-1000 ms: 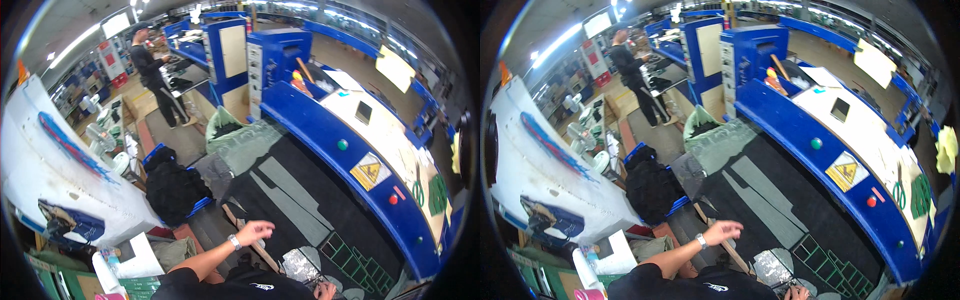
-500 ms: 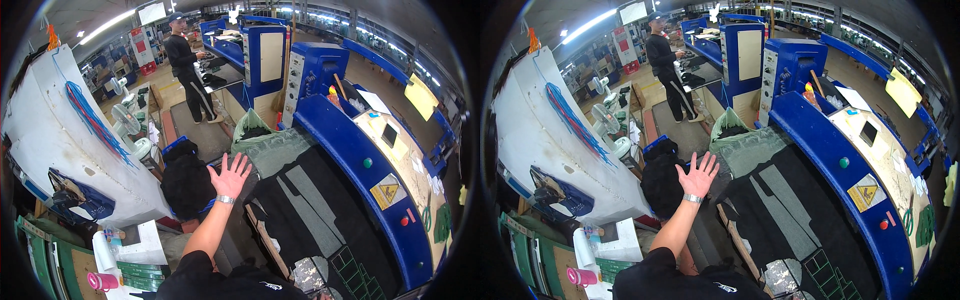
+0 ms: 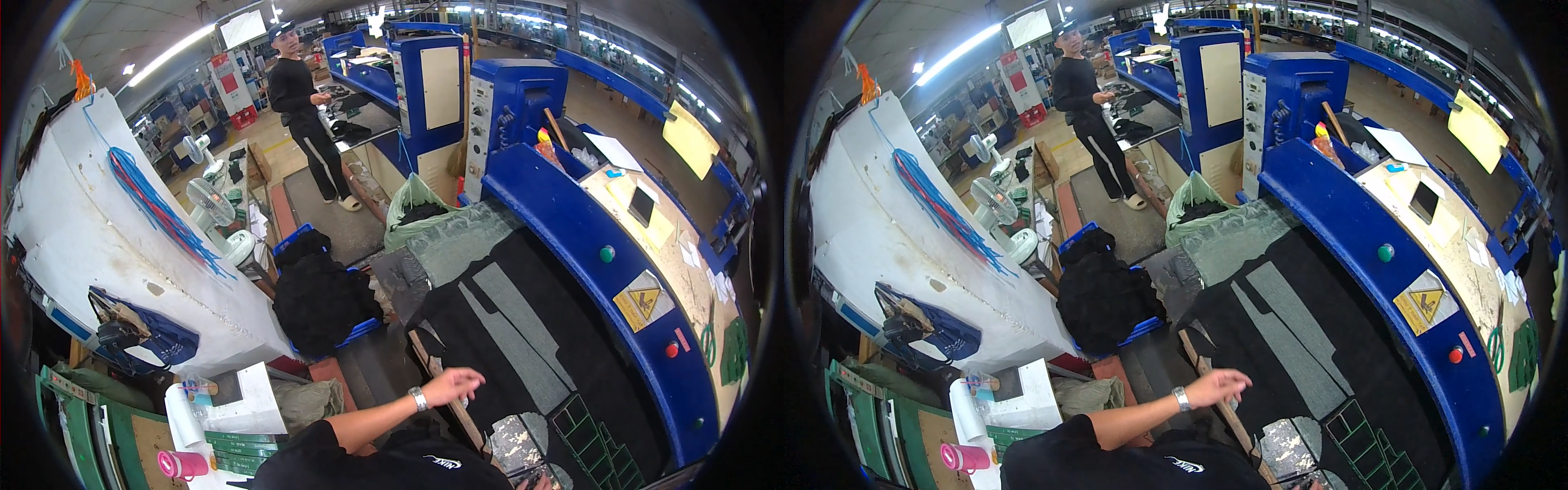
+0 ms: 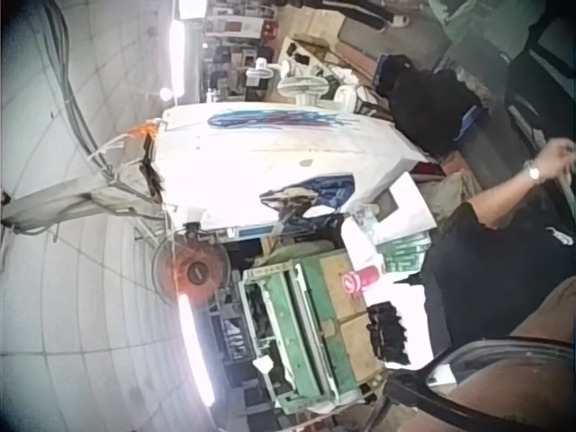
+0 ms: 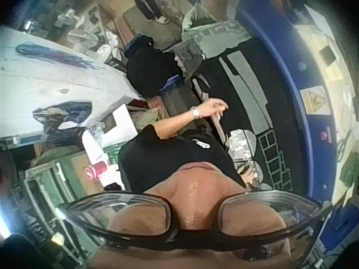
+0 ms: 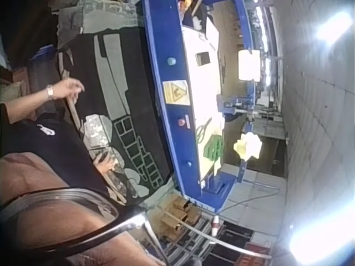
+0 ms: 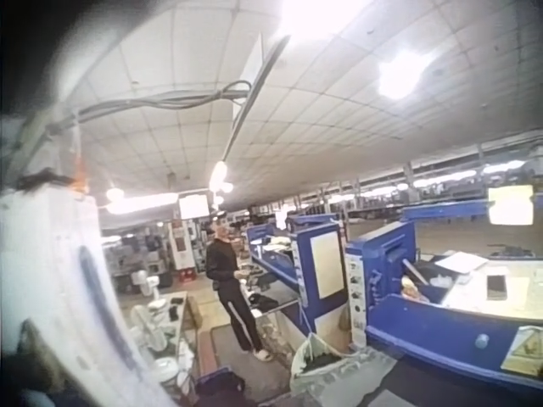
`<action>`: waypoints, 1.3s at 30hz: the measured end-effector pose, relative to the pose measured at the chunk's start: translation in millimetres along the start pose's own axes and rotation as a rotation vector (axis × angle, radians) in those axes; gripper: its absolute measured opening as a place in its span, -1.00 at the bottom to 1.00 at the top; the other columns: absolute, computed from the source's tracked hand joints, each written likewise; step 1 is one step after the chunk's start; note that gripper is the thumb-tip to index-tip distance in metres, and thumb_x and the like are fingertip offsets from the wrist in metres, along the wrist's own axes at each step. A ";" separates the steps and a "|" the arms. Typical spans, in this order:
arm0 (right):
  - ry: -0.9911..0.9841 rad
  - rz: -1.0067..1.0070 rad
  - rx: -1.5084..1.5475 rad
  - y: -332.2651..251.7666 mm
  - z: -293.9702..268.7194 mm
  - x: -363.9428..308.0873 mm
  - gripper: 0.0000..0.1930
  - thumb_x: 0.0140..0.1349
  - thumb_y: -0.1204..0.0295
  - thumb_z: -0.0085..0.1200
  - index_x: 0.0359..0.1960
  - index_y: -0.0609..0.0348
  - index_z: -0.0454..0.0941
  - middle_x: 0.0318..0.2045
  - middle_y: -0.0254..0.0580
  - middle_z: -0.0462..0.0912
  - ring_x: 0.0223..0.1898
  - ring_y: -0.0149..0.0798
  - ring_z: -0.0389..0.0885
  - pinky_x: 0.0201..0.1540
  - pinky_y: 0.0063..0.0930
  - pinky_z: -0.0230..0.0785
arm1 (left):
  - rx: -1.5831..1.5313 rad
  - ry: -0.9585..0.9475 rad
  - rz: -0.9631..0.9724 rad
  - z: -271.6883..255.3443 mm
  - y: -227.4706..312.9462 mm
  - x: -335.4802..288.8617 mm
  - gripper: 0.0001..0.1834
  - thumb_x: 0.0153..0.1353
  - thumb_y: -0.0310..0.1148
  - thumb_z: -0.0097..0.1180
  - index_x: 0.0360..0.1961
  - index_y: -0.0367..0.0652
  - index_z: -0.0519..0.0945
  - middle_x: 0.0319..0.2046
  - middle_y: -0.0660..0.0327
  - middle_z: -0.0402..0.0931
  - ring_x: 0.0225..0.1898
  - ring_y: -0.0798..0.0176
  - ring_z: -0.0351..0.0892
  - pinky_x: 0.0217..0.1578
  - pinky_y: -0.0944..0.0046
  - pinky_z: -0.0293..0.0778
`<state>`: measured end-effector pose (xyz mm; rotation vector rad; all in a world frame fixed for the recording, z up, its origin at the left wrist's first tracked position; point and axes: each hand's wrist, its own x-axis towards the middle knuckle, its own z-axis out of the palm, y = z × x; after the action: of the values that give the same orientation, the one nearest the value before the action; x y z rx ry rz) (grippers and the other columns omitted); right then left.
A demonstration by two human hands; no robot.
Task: Organize and align shoe components on a flatbed machinery workspace in a factory.
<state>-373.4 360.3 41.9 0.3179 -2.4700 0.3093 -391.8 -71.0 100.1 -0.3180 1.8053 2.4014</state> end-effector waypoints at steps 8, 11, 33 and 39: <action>-0.070 -0.052 -0.105 34.5 38.6 -7.3 -0.60 0.25 -0.06 0.12 0.00 -0.20 0.68 -0.08 -0.10 0.62 -0.01 0.16 0.50 0.03 0.19 0.27 | 0.302 -0.330 0.135 78.3 -31.8 25.0 -0.73 0.36 -0.40 0.01 0.04 -0.19 0.56 -0.44 0.28 0.58 -0.37 0.40 0.58 -0.27 0.32 0.51; -0.117 -0.070 -0.146 44.6 39.0 -14.0 -0.60 0.25 -0.06 0.11 0.00 -0.22 0.69 -0.09 -0.12 0.63 -0.02 0.16 0.51 0.01 0.19 0.27 | 0.578 -0.492 0.016 100.2 -4.3 36.3 -0.72 0.40 -0.32 -0.01 0.04 -0.20 0.55 -0.37 0.21 0.58 -0.32 0.33 0.57 -0.21 0.31 0.49; -0.252 0.082 0.352 76.5 89.3 174.2 -0.78 0.24 0.39 0.18 -0.17 0.26 0.67 -0.18 0.07 0.68 -0.13 0.10 0.63 -0.01 -0.13 0.42 | 1.656 -0.330 0.346 190.4 -18.6 179.3 -0.54 -0.01 -0.11 0.35 -0.11 -0.10 0.65 -0.08 0.01 0.54 0.03 -0.10 0.46 0.01 -0.31 0.38; -0.198 0.278 0.519 108.7 59.5 235.3 -0.75 0.24 0.39 0.21 -0.12 0.28 0.63 -0.20 0.03 0.65 -0.13 0.05 0.64 -0.08 -0.28 0.46 | 1.547 -0.218 0.398 205.7 -11.9 213.1 -0.58 -0.02 -0.25 0.40 -0.10 -0.08 0.63 0.03 0.02 0.46 0.11 -0.08 0.40 0.04 -0.13 0.34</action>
<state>-621.7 409.5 123.3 0.2222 -2.5956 1.0904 -615.5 123.4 92.9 0.4700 3.0041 0.4842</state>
